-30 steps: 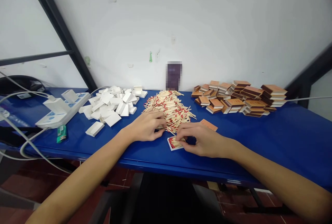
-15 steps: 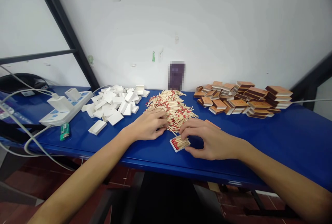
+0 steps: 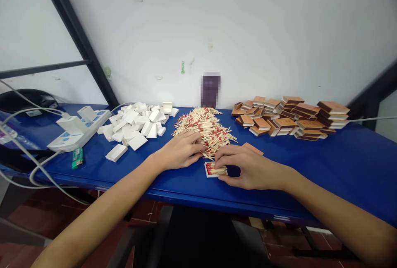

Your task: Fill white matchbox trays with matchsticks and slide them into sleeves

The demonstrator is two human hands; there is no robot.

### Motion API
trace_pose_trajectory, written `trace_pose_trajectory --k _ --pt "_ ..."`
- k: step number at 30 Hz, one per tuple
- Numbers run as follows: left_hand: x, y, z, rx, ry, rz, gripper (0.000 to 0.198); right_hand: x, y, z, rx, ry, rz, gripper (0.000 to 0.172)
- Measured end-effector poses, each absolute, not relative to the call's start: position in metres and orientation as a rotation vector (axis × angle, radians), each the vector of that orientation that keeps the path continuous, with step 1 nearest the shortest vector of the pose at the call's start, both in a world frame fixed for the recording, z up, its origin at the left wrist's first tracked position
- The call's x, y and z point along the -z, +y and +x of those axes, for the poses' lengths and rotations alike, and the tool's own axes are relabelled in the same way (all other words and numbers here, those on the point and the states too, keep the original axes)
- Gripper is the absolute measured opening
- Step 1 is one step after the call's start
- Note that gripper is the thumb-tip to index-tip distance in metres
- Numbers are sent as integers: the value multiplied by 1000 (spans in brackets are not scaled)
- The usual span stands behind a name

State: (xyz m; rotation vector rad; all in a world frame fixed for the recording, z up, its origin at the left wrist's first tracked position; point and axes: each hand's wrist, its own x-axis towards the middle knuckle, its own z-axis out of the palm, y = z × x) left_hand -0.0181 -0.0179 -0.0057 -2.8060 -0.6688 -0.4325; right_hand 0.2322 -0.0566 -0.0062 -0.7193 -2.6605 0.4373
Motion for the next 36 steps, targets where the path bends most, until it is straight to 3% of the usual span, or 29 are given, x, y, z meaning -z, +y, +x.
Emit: trace_pose_trajectory --k 12,21,36 --pt "5 -17 -18 609 -679 -2872 16 -1 -60 231 -320 -2567 -733 17" --pt "8 -19 -15 811 -744 -2902 14 6 -38 243 115 -2394 -1077 14" --pt "9 -32 6 921 -550 -3122 12 21 -20 228 8 -2212 -955 13"
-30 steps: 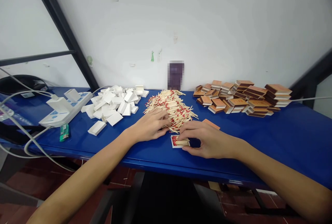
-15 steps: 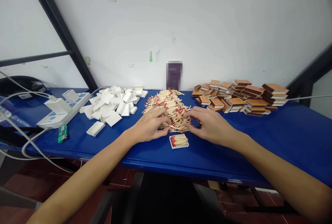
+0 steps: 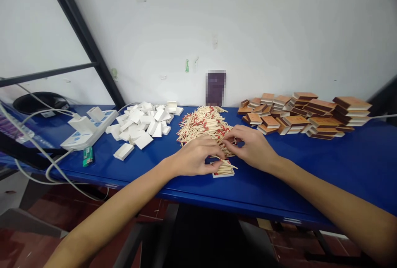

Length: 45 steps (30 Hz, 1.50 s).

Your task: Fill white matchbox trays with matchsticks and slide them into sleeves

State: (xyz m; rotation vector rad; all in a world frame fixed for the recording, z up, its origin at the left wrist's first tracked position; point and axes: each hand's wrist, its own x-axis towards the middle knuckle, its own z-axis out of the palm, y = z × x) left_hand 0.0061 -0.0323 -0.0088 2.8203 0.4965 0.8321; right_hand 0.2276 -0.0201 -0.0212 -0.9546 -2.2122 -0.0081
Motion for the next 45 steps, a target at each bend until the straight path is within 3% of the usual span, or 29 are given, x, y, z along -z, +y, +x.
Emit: trace_pose_trajectory --k 31,45 --pt "1 -36 -6 -623 522 2668 14 22 -16 234 -95 -2324 -931 14" --pt "0 -35 -9 -765 512 2653 14 23 -16 236 -112 -2346 -897 18"
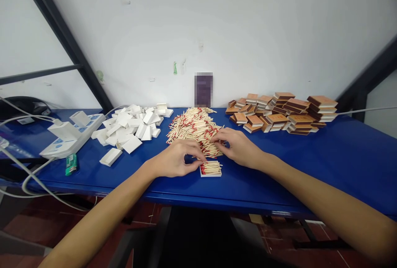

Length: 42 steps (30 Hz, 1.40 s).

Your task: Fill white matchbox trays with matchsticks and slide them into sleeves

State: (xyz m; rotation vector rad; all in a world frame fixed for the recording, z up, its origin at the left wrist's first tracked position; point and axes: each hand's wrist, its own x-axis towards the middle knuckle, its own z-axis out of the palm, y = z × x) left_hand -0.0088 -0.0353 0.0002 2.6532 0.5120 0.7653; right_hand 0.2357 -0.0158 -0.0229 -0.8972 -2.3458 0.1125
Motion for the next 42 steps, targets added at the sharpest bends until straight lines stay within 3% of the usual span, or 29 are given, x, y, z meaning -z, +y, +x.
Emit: trace_pose_trajectory --k 12,17,23,31,42 --pt "6 -34 -7 -987 518 2680 19 21 -15 236 -126 -2378 -897 12" --pt "6 -38 -5 -957 600 2714 34 16 -19 239 -66 -2323 -892 11" --pt "10 -47 5 -797 510 2813 32 4 -27 243 -38 -2249 -894 13" --pt "8 -45 2 -751 510 2843 33 -4 -37 250 -145 -2251 -708 14" --pt "11 -45 4 -725 570 2963 55 -5 -53 240 -440 -2550 -631 10"
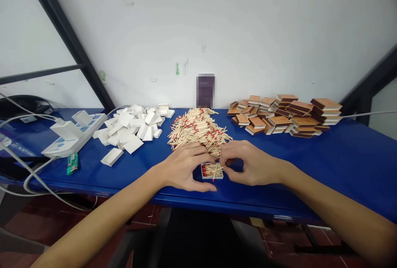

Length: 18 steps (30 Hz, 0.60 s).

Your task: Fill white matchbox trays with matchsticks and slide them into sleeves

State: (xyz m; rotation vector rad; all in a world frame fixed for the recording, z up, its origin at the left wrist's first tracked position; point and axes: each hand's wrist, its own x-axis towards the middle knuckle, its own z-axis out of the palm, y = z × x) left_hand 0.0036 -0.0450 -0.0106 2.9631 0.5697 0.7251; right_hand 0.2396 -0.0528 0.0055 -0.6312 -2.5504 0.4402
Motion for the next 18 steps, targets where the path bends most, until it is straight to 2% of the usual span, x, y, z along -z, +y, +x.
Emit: trace_pose_trajectory --k 4,10,18 --pt "15 -44 12 -770 575 3033 54 -4 -53 240 -450 -2583 -632 8" --pt "16 -41 12 -688 563 3060 32 0 -51 242 -379 -2661 -669 10" --pt "9 -44 4 -667 591 2964 25 2 -53 234 -374 -2668 -787 6"
